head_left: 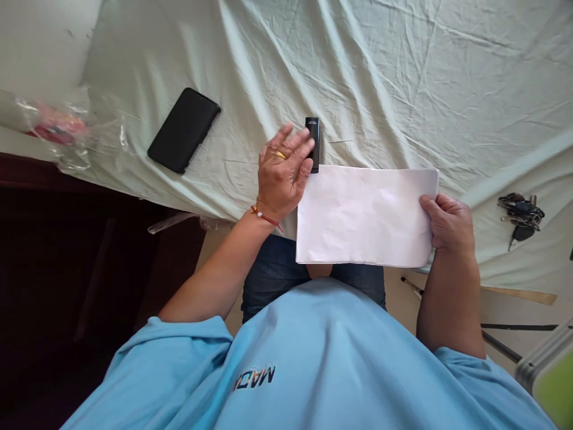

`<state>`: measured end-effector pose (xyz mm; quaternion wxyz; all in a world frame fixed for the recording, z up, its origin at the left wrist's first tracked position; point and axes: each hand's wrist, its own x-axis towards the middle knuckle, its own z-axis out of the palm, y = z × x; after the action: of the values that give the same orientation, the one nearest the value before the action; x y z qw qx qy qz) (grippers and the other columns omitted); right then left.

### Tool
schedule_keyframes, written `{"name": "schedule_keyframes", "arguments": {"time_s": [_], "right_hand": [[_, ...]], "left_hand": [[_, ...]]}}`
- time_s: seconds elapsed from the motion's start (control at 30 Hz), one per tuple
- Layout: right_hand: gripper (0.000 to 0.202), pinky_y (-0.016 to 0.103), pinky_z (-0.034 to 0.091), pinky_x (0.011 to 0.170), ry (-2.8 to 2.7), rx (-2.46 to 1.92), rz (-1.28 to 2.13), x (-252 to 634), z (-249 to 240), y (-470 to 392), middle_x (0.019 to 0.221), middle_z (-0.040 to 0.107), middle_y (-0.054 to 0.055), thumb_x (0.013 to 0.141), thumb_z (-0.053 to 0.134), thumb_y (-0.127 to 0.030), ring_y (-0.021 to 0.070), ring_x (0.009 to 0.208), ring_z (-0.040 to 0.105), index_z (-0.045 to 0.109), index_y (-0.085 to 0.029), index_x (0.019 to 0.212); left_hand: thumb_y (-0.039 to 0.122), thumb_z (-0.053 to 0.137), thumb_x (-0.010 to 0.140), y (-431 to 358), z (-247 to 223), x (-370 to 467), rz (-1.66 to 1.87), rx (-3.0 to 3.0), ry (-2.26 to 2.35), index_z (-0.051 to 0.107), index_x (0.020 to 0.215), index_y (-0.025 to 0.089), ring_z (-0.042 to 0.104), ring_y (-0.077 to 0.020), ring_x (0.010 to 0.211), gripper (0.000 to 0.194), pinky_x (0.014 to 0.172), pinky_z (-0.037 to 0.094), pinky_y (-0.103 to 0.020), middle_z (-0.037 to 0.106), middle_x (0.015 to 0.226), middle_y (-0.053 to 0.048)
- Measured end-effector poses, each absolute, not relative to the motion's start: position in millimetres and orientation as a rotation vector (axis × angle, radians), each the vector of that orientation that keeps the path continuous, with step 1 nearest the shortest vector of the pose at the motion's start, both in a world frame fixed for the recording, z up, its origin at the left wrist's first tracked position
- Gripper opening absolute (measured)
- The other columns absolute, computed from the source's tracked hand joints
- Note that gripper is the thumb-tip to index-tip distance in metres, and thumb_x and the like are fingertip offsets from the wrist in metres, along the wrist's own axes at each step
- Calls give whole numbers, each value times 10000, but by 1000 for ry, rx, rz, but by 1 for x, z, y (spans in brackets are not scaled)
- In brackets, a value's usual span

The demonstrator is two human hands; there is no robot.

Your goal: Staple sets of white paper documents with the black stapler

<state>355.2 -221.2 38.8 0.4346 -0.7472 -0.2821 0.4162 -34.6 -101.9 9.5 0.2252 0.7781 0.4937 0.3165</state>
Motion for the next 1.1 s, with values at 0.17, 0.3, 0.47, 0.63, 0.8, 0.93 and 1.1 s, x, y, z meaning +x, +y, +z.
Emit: {"name": "schedule_keyframes", "arguments": {"time_s": [0.17, 0.3, 0.47, 0.63, 0.8, 0.93, 1.1], "right_hand": [[416, 340, 444, 642, -703, -1870, 998, 356, 35, -223, 811, 791, 19, 692, 1062, -577, 191, 756, 569, 829, -271, 849], [453, 352, 436, 674, -727, -1861, 987, 353, 33, -223, 784, 726, 5, 728, 1053, -623, 190, 762, 543, 792, -278, 864], [448, 364, 443, 707, -799, -1811, 923, 352, 39, -243, 858, 747, 11, 749, 1048, -641, 196, 807, 538, 848, -270, 902], [416, 389, 514, 745, -766, -1838, 773, 355, 49, -273, 845, 748, 19, 721, 1055, -632, 214, 807, 572, 855, -282, 826], [438, 409, 585, 854, -642, -1739, 621, 345, 49, -268, 871, 776, 27, 650, 1072, -591, 217, 859, 613, 783, -275, 740], [455, 408, 584, 923, -655, -1655, 619, 333, 41, -248, 913, 781, 44, 715, 1037, -631, 231, 944, 636, 795, -256, 807], [608, 368, 461, 791, -865, -1809, 667, 342, 28, -245, 815, 643, -11, 802, 993, -803, 189, 848, 491, 711, -267, 855]], "left_hand": [[593, 430, 1273, -114, 8, -37, 652, 2213, 1345, 742, 1744, 287, 544, -368, 1869, 643, 1611, 71, -755, 684, 1903, -79], [506, 474, 1253, -114, 4, -38, 582, 2192, 1338, 699, 1796, 291, 536, -367, 1873, 626, 1606, 84, -761, 622, 1952, -96], [760, 662, 1149, -118, -14, -50, 705, 2155, 1224, 566, 1893, 311, 441, -402, 1929, 874, 1578, 329, -617, 475, 2044, -178], [1013, 675, 1022, -137, -10, -56, 964, 1917, 1341, 567, 1850, 235, 635, -424, 1739, 1141, 1352, 603, -525, 546, 1949, -275], [950, 768, 991, -162, 14, -57, 799, 1539, 1235, 814, 1507, 210, 779, -246, 963, 904, 859, 643, -354, 873, 1222, -157], [697, 866, 947, -170, 21, -55, 730, 1517, 1232, 808, 936, 223, 553, -162, 712, 478, 700, 470, -302, 673, 753, 2], [646, 782, 944, -165, 22, -45, 804, 1450, 1381, 613, 743, 242, 425, -134, 678, 482, 677, 371, -301, 524, 670, 42]]}}
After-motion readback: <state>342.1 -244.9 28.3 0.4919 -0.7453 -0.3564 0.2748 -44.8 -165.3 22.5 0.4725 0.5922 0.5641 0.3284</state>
